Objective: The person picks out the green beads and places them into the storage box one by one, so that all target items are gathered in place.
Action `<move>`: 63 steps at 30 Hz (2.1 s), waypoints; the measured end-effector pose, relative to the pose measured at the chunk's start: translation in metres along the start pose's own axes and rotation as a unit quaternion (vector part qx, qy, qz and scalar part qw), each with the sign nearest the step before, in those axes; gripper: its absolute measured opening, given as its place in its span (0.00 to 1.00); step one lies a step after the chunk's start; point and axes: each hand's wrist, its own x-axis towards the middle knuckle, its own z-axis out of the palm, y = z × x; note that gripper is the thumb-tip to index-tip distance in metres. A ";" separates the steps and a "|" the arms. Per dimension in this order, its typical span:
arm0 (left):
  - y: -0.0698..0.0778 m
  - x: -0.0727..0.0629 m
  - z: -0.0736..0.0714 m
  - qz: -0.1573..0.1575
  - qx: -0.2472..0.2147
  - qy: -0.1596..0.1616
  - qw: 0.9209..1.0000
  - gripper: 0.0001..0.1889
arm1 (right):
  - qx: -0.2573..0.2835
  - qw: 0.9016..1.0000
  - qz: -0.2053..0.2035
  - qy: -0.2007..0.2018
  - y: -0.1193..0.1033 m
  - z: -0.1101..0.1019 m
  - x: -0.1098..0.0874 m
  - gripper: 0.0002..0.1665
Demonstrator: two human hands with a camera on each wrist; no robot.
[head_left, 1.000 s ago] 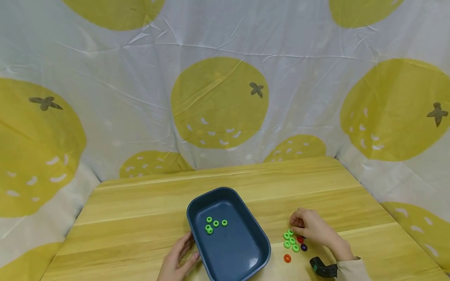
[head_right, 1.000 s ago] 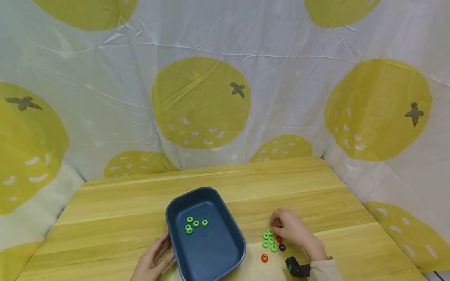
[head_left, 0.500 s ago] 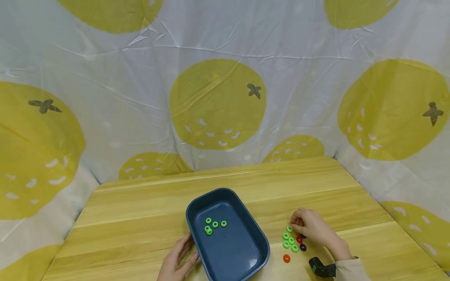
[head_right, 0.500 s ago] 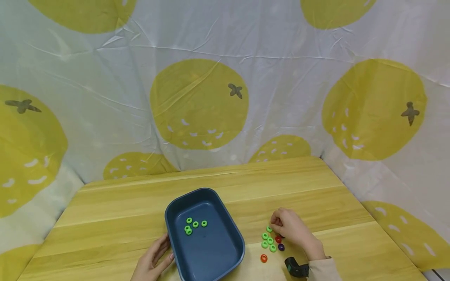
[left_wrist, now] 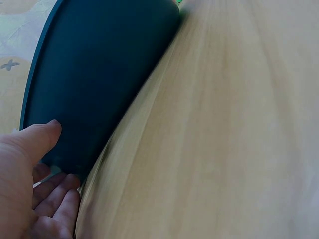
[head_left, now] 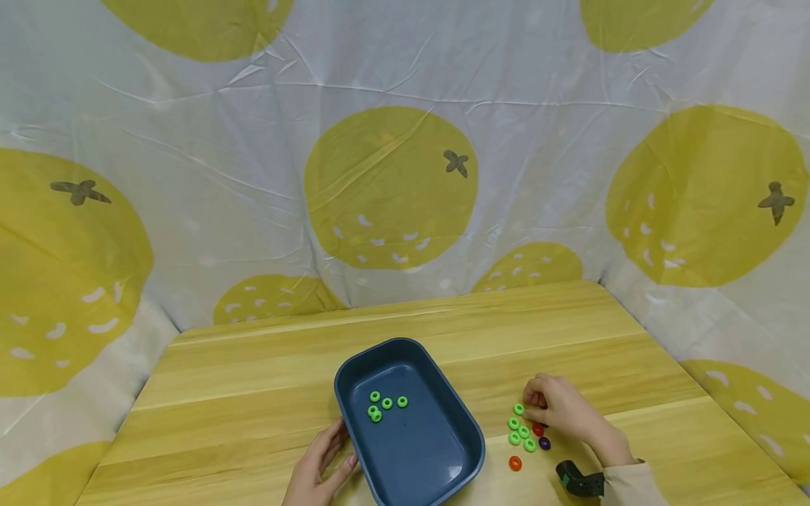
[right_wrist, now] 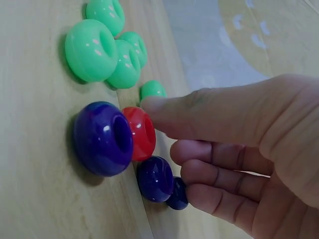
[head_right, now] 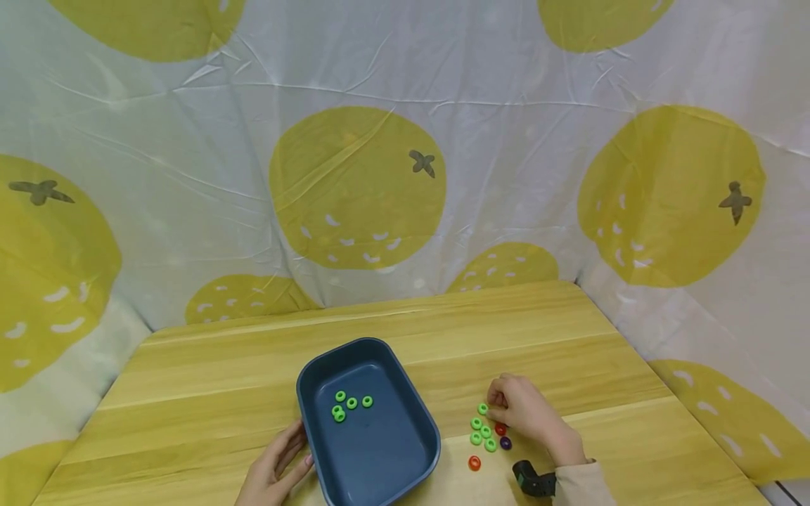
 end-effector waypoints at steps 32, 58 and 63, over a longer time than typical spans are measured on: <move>-0.003 -0.001 0.002 0.012 -0.004 0.004 1.000 0.32 | -0.005 1.000 -0.008 0.001 -0.007 0.009 0.003 0.07; -0.002 -0.001 0.002 0.024 0.001 0.012 1.000 0.31 | 0.026 0.999 0.008 0.042 -0.015 0.001 0.004 0.06; 0.001 -0.001 0.001 0.010 0.008 0.008 1.000 0.32 | 0.007 0.998 0.018 0.066 -0.030 -0.005 0.012 0.06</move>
